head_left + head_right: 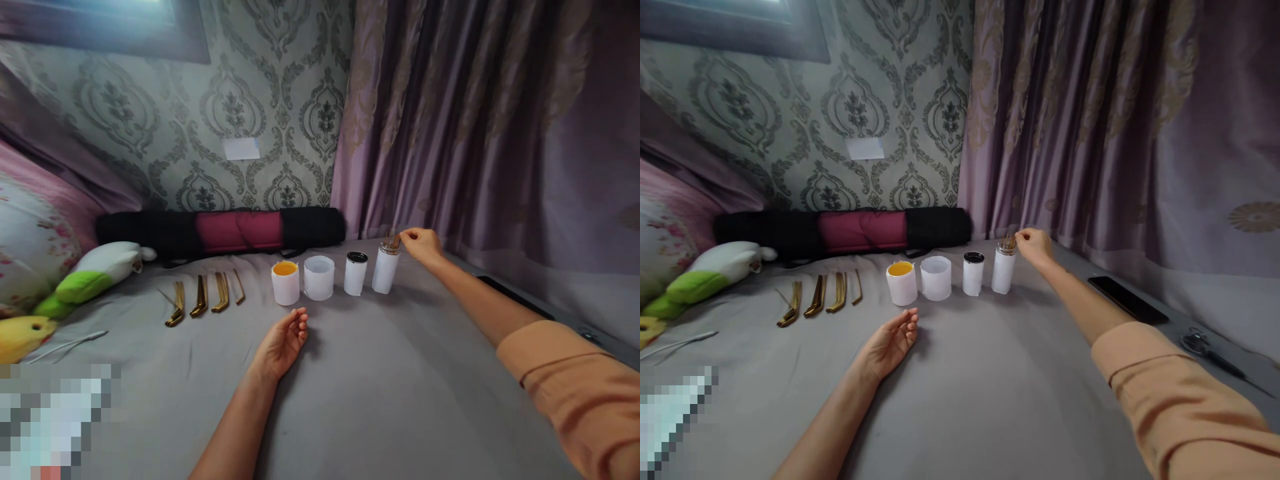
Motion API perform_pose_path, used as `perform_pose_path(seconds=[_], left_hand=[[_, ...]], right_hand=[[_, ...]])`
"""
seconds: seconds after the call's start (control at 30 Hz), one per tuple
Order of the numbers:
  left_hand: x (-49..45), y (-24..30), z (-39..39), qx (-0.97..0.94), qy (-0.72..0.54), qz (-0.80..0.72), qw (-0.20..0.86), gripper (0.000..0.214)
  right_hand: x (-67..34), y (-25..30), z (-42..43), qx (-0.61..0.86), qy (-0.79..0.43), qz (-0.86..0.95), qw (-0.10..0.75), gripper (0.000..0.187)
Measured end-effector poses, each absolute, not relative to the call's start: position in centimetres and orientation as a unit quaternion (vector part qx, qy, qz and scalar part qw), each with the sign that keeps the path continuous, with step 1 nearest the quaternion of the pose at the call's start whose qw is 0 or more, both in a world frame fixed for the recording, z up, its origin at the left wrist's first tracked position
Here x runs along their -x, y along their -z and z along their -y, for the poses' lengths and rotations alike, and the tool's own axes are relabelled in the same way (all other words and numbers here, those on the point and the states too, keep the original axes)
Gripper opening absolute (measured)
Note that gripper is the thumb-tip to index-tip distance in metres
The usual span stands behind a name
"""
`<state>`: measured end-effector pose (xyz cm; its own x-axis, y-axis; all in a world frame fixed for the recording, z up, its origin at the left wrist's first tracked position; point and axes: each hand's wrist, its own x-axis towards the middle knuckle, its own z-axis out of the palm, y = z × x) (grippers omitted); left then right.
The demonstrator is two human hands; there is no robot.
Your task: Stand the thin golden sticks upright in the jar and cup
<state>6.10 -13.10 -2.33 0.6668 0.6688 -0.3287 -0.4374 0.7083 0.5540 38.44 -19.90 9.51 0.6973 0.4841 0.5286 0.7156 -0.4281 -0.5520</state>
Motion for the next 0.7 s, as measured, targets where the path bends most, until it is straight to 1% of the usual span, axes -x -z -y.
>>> perform_pose_path(seconds=[0.7], left_hand=[[-6.2,2.6,13.0,-0.218,-0.312,-0.261,0.887,0.01]], right_hand=[[-40.1,-8.3,19.3,0.837,0.119,0.353,0.401,0.026]])
